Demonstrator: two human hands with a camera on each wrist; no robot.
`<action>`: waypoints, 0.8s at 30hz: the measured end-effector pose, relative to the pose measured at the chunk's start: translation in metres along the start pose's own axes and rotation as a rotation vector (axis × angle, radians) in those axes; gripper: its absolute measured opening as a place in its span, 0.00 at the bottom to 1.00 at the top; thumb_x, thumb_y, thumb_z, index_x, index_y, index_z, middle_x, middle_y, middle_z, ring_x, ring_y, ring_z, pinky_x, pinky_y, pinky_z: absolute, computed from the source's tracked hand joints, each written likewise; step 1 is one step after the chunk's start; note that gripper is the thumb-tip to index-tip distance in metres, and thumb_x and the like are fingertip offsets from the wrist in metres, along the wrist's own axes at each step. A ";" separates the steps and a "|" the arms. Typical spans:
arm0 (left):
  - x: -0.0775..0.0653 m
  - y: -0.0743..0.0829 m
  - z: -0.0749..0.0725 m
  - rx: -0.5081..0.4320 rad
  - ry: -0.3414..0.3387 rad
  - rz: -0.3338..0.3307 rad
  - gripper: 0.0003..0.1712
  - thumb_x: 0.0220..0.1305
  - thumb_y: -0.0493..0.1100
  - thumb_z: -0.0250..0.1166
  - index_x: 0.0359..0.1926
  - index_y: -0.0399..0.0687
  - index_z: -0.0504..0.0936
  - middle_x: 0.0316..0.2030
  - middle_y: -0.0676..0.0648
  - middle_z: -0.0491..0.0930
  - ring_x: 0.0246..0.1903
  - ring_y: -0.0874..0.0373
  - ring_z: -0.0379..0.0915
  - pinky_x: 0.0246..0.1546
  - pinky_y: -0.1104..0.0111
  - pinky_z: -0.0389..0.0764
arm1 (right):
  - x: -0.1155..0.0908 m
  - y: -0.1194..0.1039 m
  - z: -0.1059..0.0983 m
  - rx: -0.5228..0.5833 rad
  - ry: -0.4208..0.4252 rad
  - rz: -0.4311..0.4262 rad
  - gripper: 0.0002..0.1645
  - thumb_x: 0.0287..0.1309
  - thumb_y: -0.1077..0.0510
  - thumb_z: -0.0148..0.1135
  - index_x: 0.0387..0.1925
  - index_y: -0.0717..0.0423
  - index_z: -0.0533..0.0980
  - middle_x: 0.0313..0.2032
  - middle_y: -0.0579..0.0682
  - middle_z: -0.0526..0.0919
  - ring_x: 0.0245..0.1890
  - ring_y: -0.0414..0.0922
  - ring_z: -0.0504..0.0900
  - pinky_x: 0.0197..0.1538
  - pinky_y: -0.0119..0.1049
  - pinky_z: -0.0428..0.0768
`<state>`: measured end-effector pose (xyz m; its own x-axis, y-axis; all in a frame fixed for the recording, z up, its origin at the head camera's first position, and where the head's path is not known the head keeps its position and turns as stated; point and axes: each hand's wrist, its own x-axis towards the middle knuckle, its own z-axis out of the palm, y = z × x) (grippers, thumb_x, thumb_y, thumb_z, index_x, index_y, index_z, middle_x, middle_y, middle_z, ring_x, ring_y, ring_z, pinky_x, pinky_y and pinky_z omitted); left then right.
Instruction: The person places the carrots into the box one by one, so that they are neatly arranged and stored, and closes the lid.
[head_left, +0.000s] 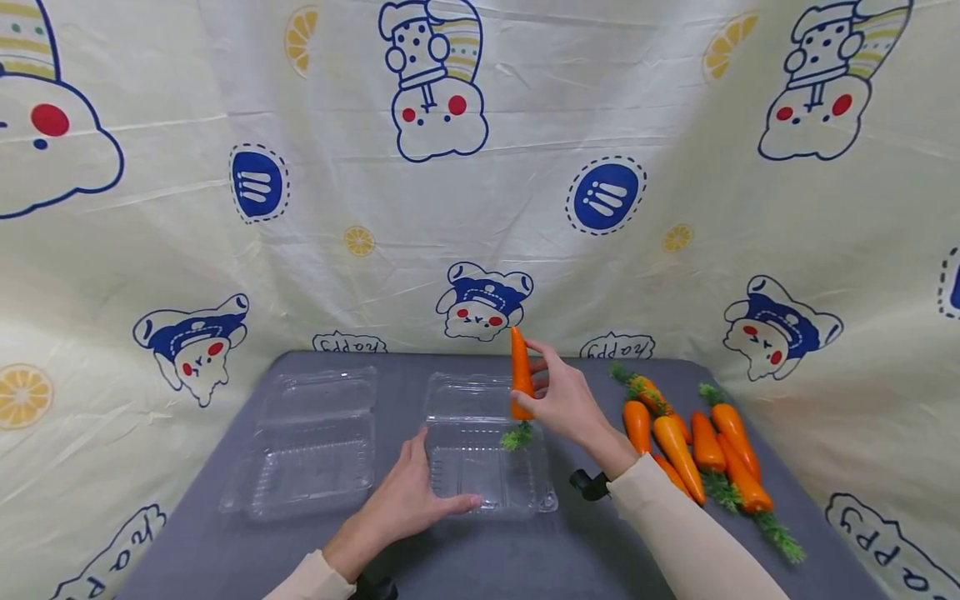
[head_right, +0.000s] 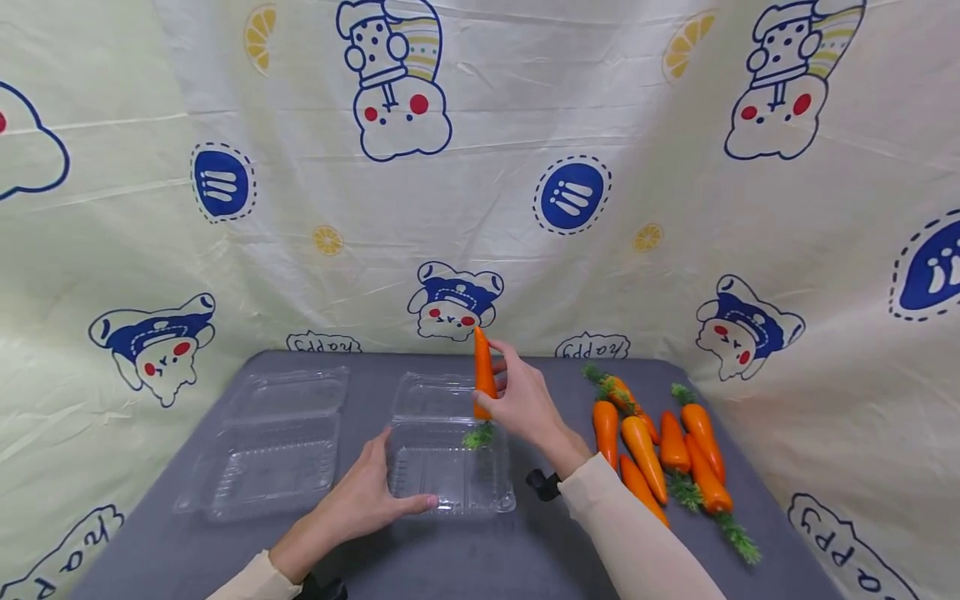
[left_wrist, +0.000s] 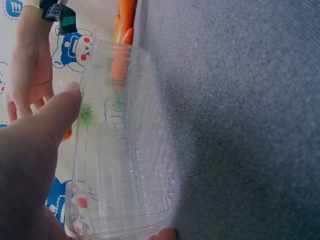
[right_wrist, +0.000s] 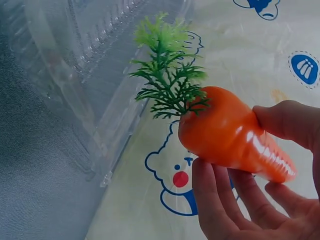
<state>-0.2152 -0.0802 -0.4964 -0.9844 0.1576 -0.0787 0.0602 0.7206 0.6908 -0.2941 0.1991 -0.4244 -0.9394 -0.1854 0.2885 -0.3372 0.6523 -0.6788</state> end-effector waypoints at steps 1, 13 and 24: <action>0.000 0.000 0.000 0.001 0.000 -0.002 0.87 0.54 0.77 0.88 0.95 0.38 0.49 0.90 0.24 0.58 0.81 0.26 0.74 0.77 0.30 0.80 | 0.000 0.000 0.001 0.002 -0.006 -0.009 0.54 0.73 0.57 0.81 0.90 0.50 0.62 0.64 0.63 0.90 0.55 0.60 0.95 0.57 0.55 0.98; 0.001 0.003 -0.002 0.011 -0.009 0.025 0.87 0.55 0.77 0.88 0.95 0.38 0.49 0.89 0.25 0.61 0.78 0.27 0.76 0.75 0.30 0.82 | 0.002 0.007 0.012 -0.059 -0.242 -0.150 0.41 0.71 0.64 0.83 0.78 0.53 0.72 0.64 0.58 0.90 0.58 0.53 0.93 0.61 0.51 0.97; 0.000 0.001 -0.003 0.005 -0.009 0.025 0.87 0.54 0.77 0.88 0.94 0.37 0.49 0.89 0.24 0.61 0.79 0.27 0.75 0.75 0.30 0.82 | 0.004 0.008 0.023 -0.180 -0.479 -0.224 0.32 0.71 0.68 0.81 0.69 0.49 0.78 0.56 0.54 0.92 0.53 0.50 0.91 0.63 0.53 0.96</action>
<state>-0.2155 -0.0812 -0.4936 -0.9811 0.1815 -0.0678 0.0854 0.7194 0.6893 -0.3019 0.1863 -0.4441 -0.7833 -0.6200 0.0448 -0.5554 0.6658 -0.4983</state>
